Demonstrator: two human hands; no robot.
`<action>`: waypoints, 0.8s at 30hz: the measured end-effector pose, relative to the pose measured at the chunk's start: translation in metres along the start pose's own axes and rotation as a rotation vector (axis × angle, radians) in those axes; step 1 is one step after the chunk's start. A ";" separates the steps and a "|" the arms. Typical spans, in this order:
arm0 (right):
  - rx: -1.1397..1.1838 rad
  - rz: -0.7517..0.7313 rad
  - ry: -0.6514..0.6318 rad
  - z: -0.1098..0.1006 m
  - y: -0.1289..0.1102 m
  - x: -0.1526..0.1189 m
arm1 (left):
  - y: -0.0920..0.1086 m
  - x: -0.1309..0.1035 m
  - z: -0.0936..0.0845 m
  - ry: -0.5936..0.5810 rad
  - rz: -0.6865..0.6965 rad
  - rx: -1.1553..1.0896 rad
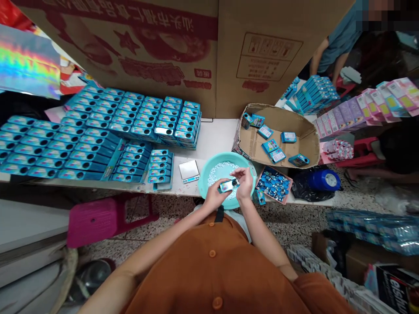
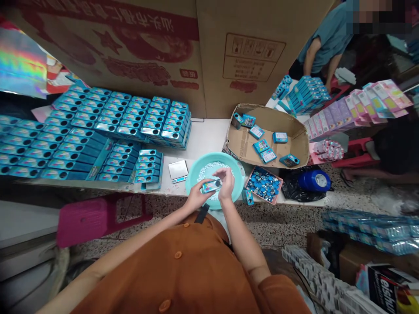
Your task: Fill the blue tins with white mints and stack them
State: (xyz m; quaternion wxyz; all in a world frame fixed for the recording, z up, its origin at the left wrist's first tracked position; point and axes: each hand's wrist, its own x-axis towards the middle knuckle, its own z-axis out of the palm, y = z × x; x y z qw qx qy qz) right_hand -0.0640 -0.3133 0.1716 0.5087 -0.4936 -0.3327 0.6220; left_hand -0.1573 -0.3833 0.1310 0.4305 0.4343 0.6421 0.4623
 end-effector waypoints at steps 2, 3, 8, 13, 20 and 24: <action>-0.001 -0.022 -0.017 0.000 -0.002 -0.002 | 0.001 0.000 0.001 -0.004 0.011 -0.019; -0.007 -0.043 -0.034 -0.001 -0.003 -0.004 | 0.002 0.000 0.002 0.001 0.021 -0.030; -0.086 -0.138 -0.048 -0.006 -0.003 -0.008 | 0.002 0.002 0.008 0.010 0.060 -0.051; -0.095 -0.085 0.007 -0.009 0.008 -0.001 | -0.008 0.010 0.011 -0.031 0.020 -0.062; -0.157 -0.153 -0.079 -0.010 0.003 -0.017 | -0.007 0.001 0.005 -0.030 0.047 -0.072; -0.180 -0.163 -0.100 -0.003 0.006 -0.017 | -0.011 0.001 0.002 -0.001 0.036 -0.078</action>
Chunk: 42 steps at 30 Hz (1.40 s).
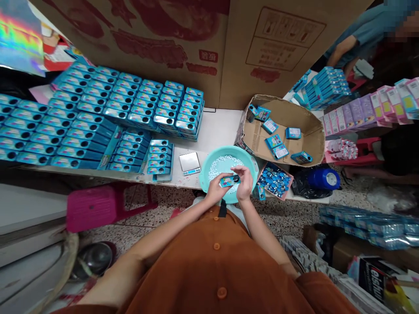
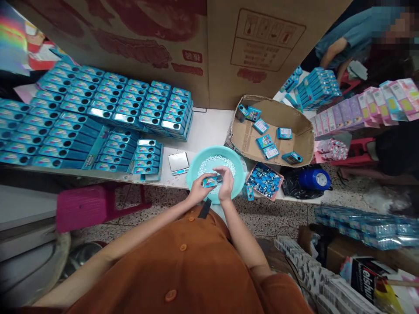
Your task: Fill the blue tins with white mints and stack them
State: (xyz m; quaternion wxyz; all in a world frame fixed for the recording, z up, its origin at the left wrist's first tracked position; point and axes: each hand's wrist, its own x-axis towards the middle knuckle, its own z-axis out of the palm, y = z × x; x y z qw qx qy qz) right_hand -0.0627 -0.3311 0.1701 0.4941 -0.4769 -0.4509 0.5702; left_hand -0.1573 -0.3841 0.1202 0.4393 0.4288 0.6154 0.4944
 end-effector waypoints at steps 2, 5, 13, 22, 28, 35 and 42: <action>0.015 0.000 0.010 0.004 0.002 0.002 | -0.001 0.000 -0.004 -0.020 -0.001 0.002; 0.034 -0.018 -0.007 0.006 0.009 0.002 | -0.002 -0.003 -0.019 -0.045 0.044 0.038; -0.314 0.115 0.117 -0.038 0.071 0.009 | -0.050 0.000 -0.110 0.531 -0.064 0.401; -0.756 0.145 -0.099 -0.062 0.107 -0.015 | -0.122 0.062 -0.156 0.496 -0.180 0.375; -0.871 0.180 -0.074 -0.066 0.113 -0.036 | -0.142 0.078 -0.153 0.355 -0.177 0.514; -0.903 0.218 -0.067 -0.059 0.136 -0.041 | -0.116 0.035 -0.170 0.313 0.028 0.653; -0.946 0.177 -0.350 -0.039 0.180 -0.017 | -0.114 -0.063 -0.196 0.305 -0.020 0.701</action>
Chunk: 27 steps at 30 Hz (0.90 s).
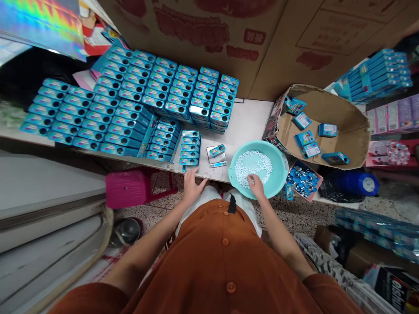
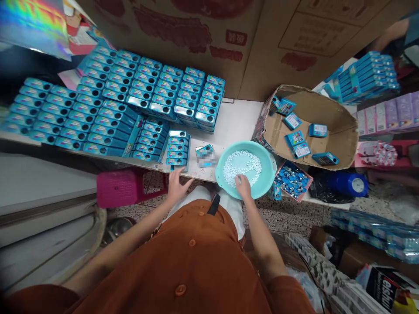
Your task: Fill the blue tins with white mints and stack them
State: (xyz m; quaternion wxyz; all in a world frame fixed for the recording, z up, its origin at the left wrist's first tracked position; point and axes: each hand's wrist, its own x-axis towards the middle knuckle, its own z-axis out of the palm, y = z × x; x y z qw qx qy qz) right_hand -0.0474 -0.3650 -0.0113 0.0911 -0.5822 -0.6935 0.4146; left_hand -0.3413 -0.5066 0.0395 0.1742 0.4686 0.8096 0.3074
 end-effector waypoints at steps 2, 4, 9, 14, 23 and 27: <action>-0.050 -0.066 -0.061 0.008 0.001 0.016 | -0.007 -0.026 -0.006 0.004 -0.064 0.009; -0.105 -0.144 -0.099 0.016 0.001 0.032 | -0.009 -0.050 -0.010 0.033 -0.134 0.017; -0.159 -0.324 -0.148 0.040 -0.002 0.052 | 0.001 -0.100 -0.008 0.143 -0.285 0.053; -0.125 -0.224 -0.279 0.050 0.001 0.036 | 0.024 -0.133 0.004 0.186 -0.426 0.056; -0.115 -0.067 -0.466 0.028 0.009 0.033 | 0.051 -0.163 0.035 0.180 -0.515 0.000; 0.239 0.127 -0.400 0.024 0.006 0.038 | 0.057 -0.170 0.042 0.173 -0.525 -0.001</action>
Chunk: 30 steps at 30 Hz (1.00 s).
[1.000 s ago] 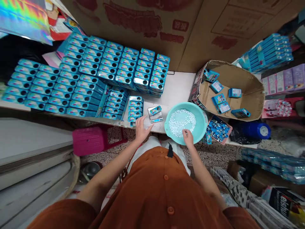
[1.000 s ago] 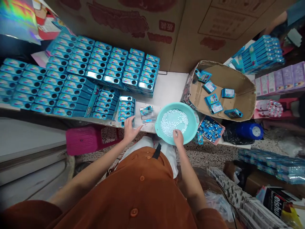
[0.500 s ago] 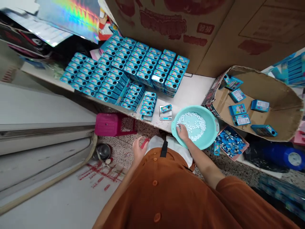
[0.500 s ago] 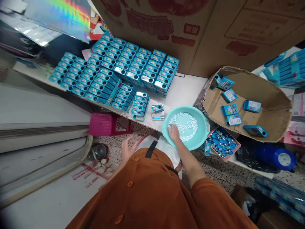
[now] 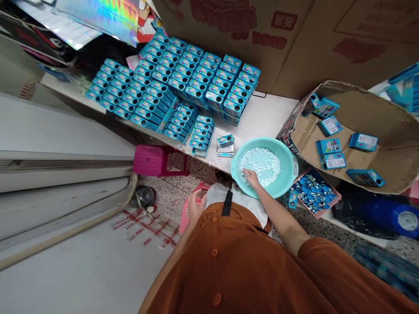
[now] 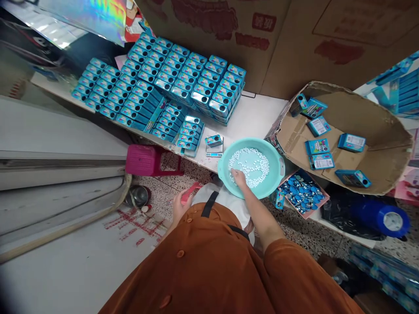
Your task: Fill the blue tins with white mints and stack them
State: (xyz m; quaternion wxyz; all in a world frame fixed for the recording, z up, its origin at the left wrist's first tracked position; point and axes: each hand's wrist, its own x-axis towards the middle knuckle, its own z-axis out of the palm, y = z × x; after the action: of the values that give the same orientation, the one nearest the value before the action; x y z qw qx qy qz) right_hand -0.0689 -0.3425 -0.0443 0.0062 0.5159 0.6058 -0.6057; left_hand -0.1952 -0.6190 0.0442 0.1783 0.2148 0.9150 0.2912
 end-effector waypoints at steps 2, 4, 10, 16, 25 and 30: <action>0.297 0.120 0.013 -0.005 -0.005 -0.002 | 0.001 -0.003 0.000 0.008 -0.015 -0.009; 0.557 0.224 -0.021 -0.011 -0.011 -0.004 | 0.001 -0.004 0.000 0.011 -0.016 -0.012; 0.739 0.375 0.021 -0.027 -0.020 -0.010 | 0.000 0.004 -0.004 0.011 0.038 -0.001; 0.920 0.368 0.047 -0.028 -0.018 -0.014 | -0.002 0.023 -0.010 -0.082 0.082 -0.008; 1.171 0.324 0.026 -0.023 -0.056 -0.020 | 0.000 0.090 -0.023 -0.203 0.185 -0.028; 1.341 0.169 0.066 -0.005 -0.114 -0.005 | -0.006 0.131 -0.034 -0.260 0.229 -0.066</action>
State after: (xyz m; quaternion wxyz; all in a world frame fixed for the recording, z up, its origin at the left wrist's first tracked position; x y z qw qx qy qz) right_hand -0.1360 -0.3113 0.0429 -0.2865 0.4720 0.0565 -0.8318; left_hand -0.3225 -0.5741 0.0404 0.2676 0.3474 0.8439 0.3091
